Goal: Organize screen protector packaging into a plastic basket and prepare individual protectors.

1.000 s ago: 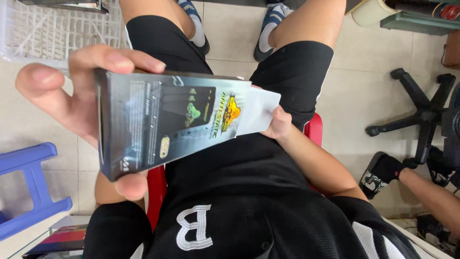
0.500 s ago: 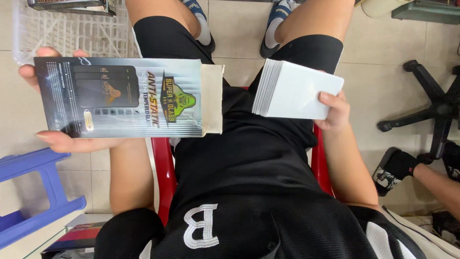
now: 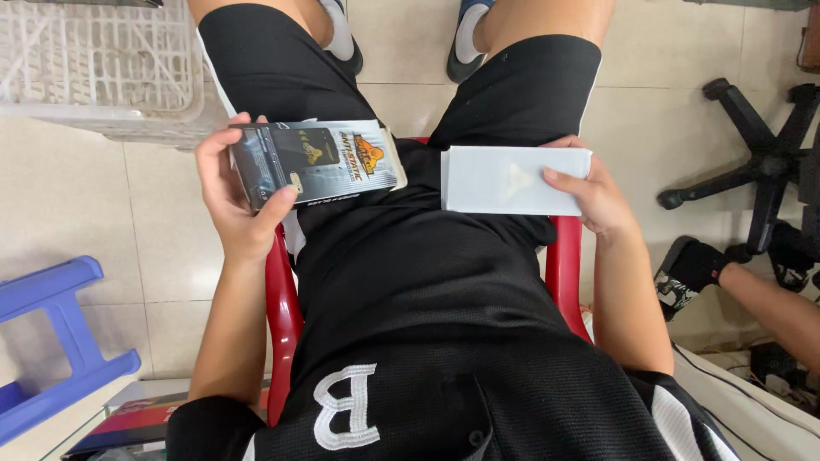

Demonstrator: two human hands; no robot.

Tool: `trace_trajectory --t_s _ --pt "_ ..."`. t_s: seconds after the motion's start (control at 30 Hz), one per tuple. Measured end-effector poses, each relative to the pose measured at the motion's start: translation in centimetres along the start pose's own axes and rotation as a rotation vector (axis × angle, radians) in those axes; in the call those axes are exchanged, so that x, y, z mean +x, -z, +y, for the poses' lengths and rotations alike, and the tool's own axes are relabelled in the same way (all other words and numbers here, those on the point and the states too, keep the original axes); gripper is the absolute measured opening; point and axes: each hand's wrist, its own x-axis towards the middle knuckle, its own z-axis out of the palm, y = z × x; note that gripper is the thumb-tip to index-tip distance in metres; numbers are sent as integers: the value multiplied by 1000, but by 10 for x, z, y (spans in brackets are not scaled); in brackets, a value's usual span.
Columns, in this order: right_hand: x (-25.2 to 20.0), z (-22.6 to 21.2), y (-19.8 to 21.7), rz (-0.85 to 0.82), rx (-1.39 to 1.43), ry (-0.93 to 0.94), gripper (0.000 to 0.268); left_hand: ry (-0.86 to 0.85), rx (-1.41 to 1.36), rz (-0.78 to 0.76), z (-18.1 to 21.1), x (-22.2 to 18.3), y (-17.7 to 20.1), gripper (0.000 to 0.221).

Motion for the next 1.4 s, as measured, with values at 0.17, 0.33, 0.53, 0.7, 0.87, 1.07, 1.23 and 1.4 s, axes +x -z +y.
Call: trace_trajectory --t_s 0.17,0.33,0.53,0.7,0.87,1.07,1.23,1.4 --pt "-14 -21 -3 16 -310 137 39 269 76 -100 28 1 9 75" --pt "-12 -7 11 99 -373 214 53 521 241 -131 40 1 20 81" --pt "-19 -14 27 146 -379 160 52 249 699 -212 60 9 10 72" --pt "-21 -25 31 244 -300 87 44 85 984 -277 68 15 -10 75" --pt "-19 -17 45 241 -290 224 40 -30 1055 -267 63 21 -15 70" --pt "-15 -58 39 188 -190 477 33 -140 843 -358 92 43 -42 52" --pt "-31 -133 -33 109 -294 681 39 -23 346 -562 121 70 -86 54" --pt "-44 -171 -113 -268 -275 992 40 -9 41 -858 118 86 -140 90"
